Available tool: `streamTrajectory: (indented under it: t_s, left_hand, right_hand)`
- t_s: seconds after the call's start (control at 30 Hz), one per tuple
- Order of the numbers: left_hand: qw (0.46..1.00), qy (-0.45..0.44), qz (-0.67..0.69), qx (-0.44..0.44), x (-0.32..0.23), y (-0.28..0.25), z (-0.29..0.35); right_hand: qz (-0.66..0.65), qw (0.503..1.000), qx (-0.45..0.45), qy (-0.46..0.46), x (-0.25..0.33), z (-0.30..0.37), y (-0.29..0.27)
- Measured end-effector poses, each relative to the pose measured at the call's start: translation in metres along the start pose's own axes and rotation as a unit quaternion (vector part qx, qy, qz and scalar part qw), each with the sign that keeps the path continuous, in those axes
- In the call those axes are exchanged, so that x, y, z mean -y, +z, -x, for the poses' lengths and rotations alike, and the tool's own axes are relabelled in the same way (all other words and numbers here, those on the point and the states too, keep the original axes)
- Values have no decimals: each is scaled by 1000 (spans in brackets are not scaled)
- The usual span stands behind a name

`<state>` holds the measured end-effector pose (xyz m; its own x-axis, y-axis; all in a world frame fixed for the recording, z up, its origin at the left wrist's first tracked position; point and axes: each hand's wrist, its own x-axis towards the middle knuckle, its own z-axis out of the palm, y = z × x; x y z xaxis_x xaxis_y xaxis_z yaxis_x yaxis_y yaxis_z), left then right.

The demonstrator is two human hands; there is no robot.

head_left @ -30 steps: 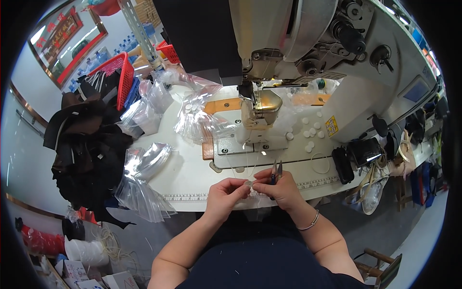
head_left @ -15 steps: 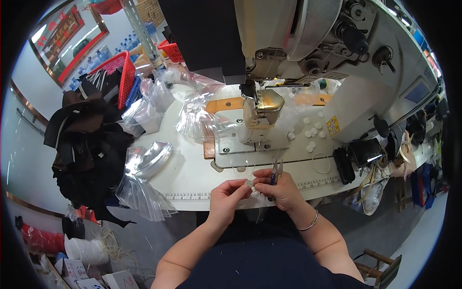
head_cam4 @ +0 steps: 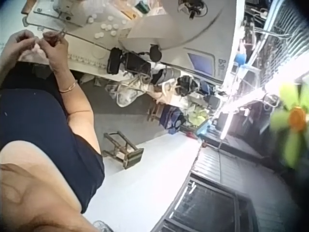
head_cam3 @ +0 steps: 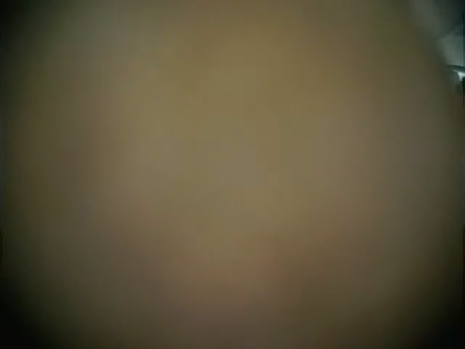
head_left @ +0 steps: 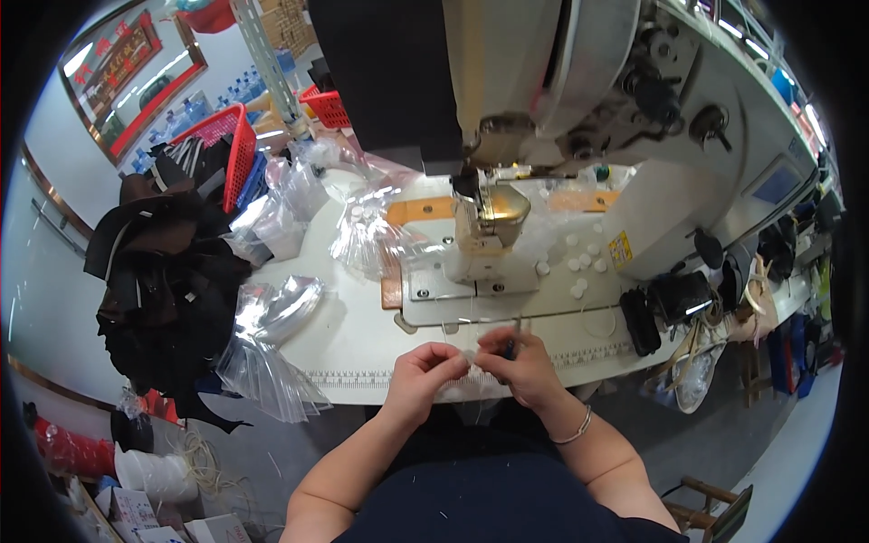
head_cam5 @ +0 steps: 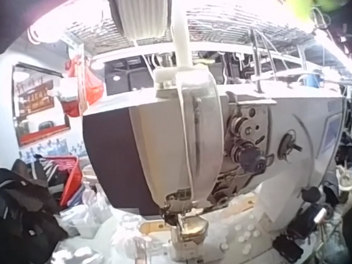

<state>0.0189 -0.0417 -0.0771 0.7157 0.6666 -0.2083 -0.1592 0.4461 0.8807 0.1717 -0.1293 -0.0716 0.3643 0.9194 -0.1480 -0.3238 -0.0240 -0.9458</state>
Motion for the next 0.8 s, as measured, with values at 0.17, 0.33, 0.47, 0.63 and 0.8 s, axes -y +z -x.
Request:
streamTrajectory:
  t_s: [0.17, 0.33, 0.47, 0.63, 0.8]
  left_hand:
    - [997, 51, -33, 40, -50, 8, -10]
    - [990, -3, -68, 120, -80, 16, -27]
    - [986, -33, -106, 127, -100, 18, -50]
    - [983, -117, -87, 115, -125, 18, -68]
    - [983, -108, -97, 115, -145, 17, -106]
  right_hand:
    - [386, 778, -165, -468, 19, -2, -25]
    - [493, 565, -282, -598, 49, -30, -25]
    - [407, 553, -329, -648, 53, -47, -42]
    - [563, 442, -278, -641, 83, -45, -31]
    - [591, 478, -227, -609, 106, -63, -27]
